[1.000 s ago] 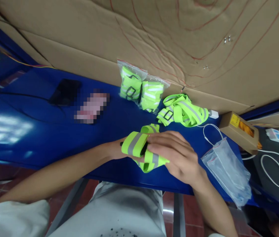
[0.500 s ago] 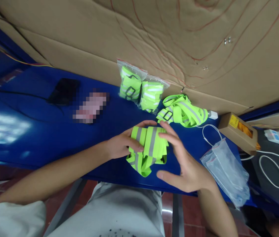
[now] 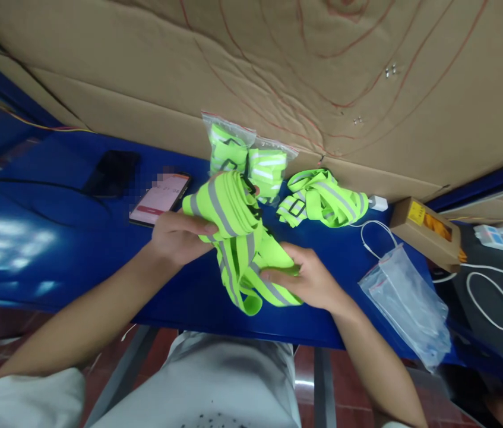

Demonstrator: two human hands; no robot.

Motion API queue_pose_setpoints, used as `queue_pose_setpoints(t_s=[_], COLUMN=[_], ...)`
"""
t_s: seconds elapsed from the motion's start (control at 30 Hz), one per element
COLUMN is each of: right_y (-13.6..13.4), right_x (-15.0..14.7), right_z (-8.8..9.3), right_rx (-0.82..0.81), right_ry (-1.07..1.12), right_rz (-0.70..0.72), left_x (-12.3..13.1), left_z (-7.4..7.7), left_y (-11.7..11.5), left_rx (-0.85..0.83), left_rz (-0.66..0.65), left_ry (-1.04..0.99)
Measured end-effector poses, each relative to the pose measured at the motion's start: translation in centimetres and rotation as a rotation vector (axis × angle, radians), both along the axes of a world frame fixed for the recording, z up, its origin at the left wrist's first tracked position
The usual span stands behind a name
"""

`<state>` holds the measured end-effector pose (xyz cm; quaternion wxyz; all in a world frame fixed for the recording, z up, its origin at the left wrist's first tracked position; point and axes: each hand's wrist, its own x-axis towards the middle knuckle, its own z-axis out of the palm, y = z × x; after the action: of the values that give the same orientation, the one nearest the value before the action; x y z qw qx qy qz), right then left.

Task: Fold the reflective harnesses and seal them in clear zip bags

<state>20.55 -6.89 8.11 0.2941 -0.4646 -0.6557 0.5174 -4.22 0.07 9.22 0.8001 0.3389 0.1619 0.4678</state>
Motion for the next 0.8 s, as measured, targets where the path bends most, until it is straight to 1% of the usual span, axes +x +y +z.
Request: queue_pose_setpoints(t_s=[0.07, 0.1, 0.13, 0.17, 0.27, 0.3, 0.33, 0.47, 0.53, 0.57, 0.63, 0.73, 0.8], right_y=[0.7, 1.0, 1.2, 1.2, 0.7, 0.4, 0.1, -0.7, -0.7, -0.7, -0.6, -0.7, -0.8], right_x=[0.1, 0.1, 0.0, -0.1, -0.7, -0.9, -1.0, -1.9, -2.4, -2.7, -2.9, -2.8, -2.4], right_z=[-0.2, -0.4, -0.7, -1.0, -1.6, -1.7, -1.7, -1.8, -2.1, -2.3, -2.7, -3.2, -3.4], right_rx=[-0.094, -0.094, -0.046, 0.051, 0.46, 0.546, 0.591, 0.609, 0.63, 0.638, 0.656, 0.671, 0.625], right_ry=[0.057, 0.072, 0.076, 0.072, 0.059, 0.051, 0.04, -0.066, -0.134, -0.159, -0.188, -0.206, -0.229], right_rz=[0.059, 0.069, 0.044, -0.024, -0.314, -0.348, -0.328, -0.029, 0.033, 0.033, -0.015, -0.148, -0.218], left_x=[-0.3, -0.3, -0.3, -0.3, -0.1, 0.0, 0.0, 0.1, 0.1, 0.1, 0.0, -0.1, -0.2], left_z=[-0.1, -0.1, -0.1, -0.1, 0.1, 0.1, 0.1, -0.3, -0.7, -0.8, -1.0, -0.9, -0.8], left_y=[0.2, 0.2, 0.2, 0.2, 0.2, 0.2, 0.3, 0.6, 0.8, 0.8, 1.0, 1.2, 1.3], left_rx=[0.013, 0.013, 0.01, 0.005, -0.011, -0.02, -0.025, -0.001, 0.025, 0.033, 0.039, 0.052, 0.066], left_rz=[-0.002, -0.007, -0.01, -0.008, 0.025, 0.039, 0.052, 0.084, 0.087, 0.086, 0.089, 0.148, 0.194], left_ry=[-0.021, -0.029, -0.033, -0.034, -0.028, -0.023, -0.018, 0.012, 0.026, 0.031, 0.04, 0.049, 0.054])
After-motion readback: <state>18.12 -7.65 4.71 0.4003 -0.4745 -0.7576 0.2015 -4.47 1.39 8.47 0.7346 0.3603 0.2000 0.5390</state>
